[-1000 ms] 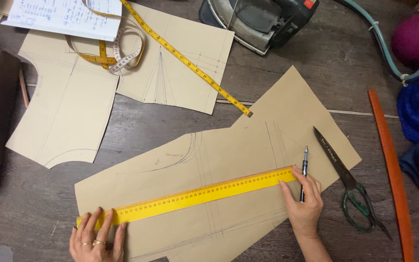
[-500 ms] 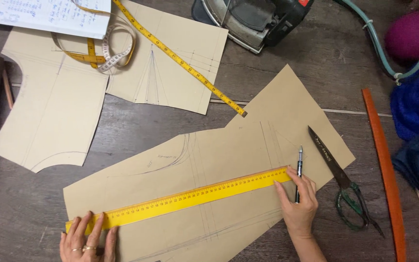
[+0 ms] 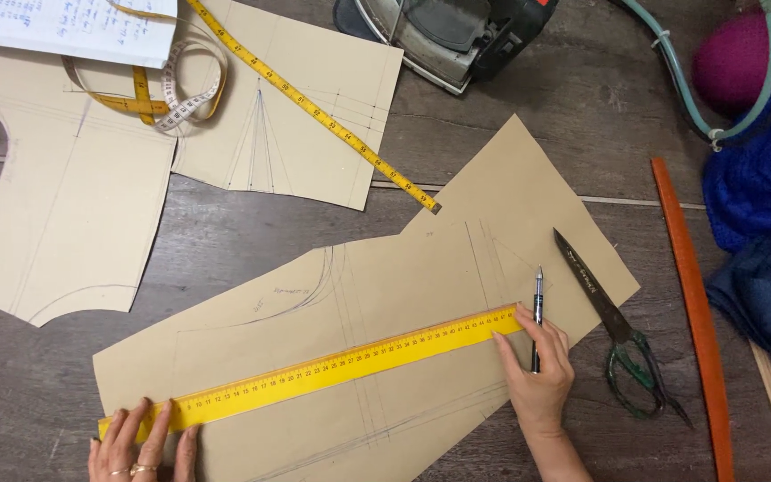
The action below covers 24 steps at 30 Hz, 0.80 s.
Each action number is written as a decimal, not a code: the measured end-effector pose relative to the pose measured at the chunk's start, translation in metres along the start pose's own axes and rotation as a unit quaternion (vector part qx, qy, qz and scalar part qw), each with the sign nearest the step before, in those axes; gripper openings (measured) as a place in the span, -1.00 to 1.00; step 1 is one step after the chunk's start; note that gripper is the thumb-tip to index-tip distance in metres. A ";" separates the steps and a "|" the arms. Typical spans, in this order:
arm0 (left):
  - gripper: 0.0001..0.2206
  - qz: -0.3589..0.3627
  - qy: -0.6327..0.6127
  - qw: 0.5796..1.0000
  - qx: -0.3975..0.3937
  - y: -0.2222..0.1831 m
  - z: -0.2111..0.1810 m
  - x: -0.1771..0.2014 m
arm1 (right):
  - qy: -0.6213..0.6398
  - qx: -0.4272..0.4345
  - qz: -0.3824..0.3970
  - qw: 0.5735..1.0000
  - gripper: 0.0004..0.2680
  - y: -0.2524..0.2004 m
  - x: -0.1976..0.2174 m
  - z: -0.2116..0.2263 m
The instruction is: Mark lines on a paper pattern using a ruler and pen, then cut along the lines with scissors
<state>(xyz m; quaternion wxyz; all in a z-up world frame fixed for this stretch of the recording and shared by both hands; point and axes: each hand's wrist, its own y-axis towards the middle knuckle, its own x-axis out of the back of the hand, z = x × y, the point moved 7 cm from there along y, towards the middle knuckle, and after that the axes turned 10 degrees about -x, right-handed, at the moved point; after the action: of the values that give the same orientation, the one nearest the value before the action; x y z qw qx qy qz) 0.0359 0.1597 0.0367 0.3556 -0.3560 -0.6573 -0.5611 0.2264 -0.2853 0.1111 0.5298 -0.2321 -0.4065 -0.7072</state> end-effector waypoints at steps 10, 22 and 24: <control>-0.59 0.016 -0.006 1.000 0.024 0.004 -0.004 0.004 | 0.001 -0.005 0.006 1.000 -0.73 0.001 0.001 0.004; -0.61 -0.003 -0.011 1.000 0.015 0.005 -0.005 0.005 | -0.001 0.006 -0.001 1.000 -0.73 0.001 0.000 0.002; -0.61 -0.002 -0.010 1.000 0.016 0.003 -0.003 0.004 | 0.002 0.002 0.000 1.000 -0.73 0.001 0.000 0.002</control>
<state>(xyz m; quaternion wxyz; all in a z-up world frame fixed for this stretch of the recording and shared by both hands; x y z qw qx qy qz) 0.0370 0.1569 0.0422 0.3530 -0.3545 -0.6704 -0.5480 0.2269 -0.2840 0.1120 0.5311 -0.2302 -0.4068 -0.7067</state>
